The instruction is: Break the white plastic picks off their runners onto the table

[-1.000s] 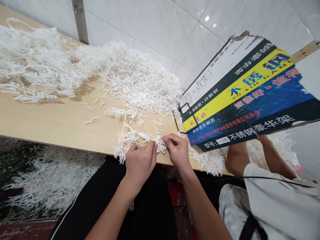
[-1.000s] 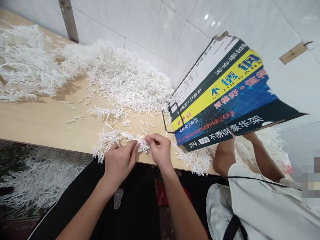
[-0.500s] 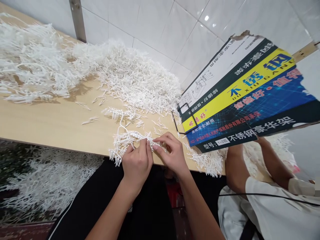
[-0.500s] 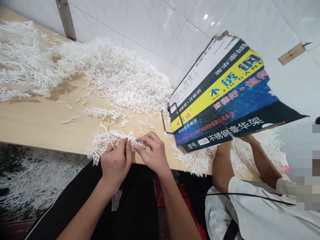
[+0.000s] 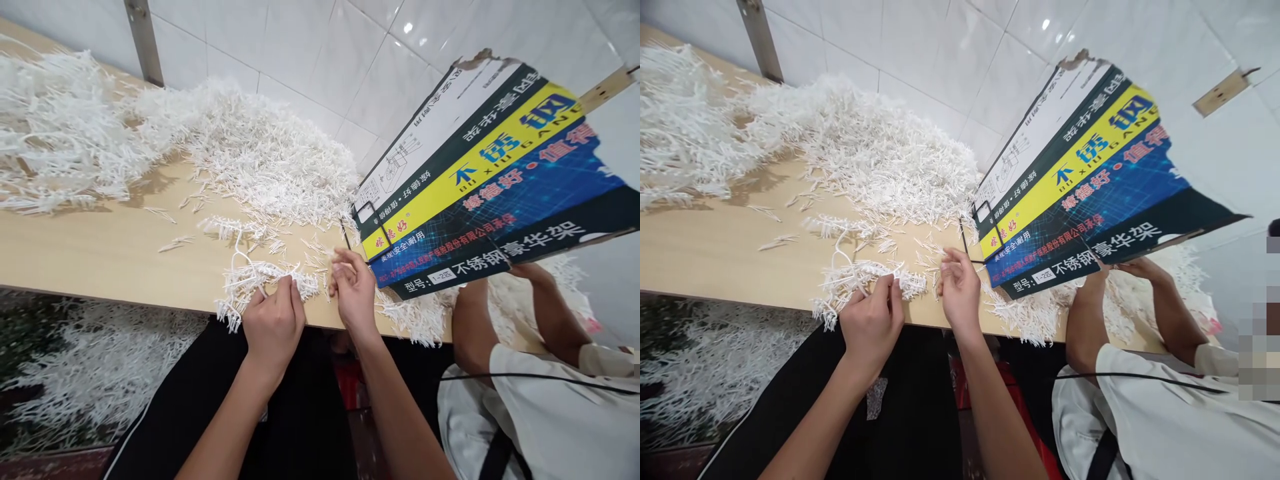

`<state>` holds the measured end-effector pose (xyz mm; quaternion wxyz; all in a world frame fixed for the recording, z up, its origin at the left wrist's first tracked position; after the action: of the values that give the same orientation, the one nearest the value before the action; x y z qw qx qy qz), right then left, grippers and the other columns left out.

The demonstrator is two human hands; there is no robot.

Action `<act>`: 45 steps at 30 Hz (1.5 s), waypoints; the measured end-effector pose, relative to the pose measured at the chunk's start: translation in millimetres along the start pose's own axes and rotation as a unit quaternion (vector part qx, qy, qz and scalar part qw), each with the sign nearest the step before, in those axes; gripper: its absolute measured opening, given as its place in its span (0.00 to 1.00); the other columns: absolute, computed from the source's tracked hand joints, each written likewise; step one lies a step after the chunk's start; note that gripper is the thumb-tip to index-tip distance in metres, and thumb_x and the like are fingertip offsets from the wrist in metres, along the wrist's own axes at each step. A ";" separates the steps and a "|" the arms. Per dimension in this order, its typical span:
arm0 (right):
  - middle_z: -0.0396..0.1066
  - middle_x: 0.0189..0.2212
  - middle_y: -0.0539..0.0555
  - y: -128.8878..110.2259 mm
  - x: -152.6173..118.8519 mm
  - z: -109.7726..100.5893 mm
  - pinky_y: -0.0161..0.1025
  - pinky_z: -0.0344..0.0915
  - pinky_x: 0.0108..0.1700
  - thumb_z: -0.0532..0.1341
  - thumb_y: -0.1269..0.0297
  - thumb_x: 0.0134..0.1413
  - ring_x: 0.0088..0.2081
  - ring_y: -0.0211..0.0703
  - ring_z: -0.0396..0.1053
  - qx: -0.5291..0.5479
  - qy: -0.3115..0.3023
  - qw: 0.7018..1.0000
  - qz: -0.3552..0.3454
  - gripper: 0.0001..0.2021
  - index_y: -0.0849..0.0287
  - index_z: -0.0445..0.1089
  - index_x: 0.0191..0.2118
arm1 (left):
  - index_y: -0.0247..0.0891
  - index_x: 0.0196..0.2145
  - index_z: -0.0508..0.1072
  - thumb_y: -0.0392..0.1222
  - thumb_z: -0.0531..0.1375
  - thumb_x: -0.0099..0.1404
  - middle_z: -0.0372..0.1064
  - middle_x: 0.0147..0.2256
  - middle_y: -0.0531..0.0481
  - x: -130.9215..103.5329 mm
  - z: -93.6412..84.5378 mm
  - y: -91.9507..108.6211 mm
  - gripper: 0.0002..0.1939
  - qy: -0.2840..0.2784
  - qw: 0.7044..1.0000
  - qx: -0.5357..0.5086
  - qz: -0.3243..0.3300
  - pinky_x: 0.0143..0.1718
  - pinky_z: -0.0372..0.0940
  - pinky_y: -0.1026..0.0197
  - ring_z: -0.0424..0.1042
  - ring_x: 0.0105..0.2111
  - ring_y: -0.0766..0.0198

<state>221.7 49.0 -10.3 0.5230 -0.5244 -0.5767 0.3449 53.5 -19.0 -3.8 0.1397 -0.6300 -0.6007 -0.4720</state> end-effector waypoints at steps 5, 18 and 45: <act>0.71 0.53 0.58 -33.2 -10.9 16.3 0.42 0.70 0.44 0.64 0.56 0.64 0.50 0.48 0.70 -0.100 -0.110 0.982 -0.115 0.14 0.51 0.77 0.52 | 0.34 0.39 0.75 0.34 0.57 0.73 0.68 0.17 0.54 -2.0 0.8 -1.2 0.07 0.003 1.000 -0.001 -0.003 0.30 0.59 0.59 0.66 0.17 0.62; 0.71 0.44 0.54 -1.6 -1.7 -9.5 0.35 0.63 0.28 0.63 0.53 0.64 0.32 0.37 0.68 0.079 0.054 0.995 -0.008 0.10 0.52 0.71 0.44 | 0.35 0.36 0.75 0.34 0.56 0.73 0.65 0.16 0.55 -3.2 1.9 0.6 0.09 -0.005 1.000 0.006 -0.017 0.30 0.58 0.58 0.64 0.16 0.62; 0.63 0.36 0.53 -22.0 -6.8 15.6 0.37 0.62 0.33 0.60 0.54 0.66 0.31 0.38 0.60 0.074 -0.158 0.985 -0.002 0.20 0.58 0.62 0.24 | 0.38 0.35 0.74 0.35 0.55 0.74 0.68 0.17 0.54 -0.7 4.0 8.8 0.10 -0.006 0.999 -0.022 -0.035 0.29 0.56 0.58 0.65 0.18 0.61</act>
<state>200.7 40.1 5.5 0.4632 -0.4217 -0.6259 0.4646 63.2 -18.6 -2.9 0.1054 -0.6148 -0.6124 -0.4857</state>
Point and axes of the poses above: each hand's wrist, its own x-axis towards the middle knuckle, its own z-axis out of the palm, y = z × x, the point moved 5 cm from there along x, towards the middle knuckle
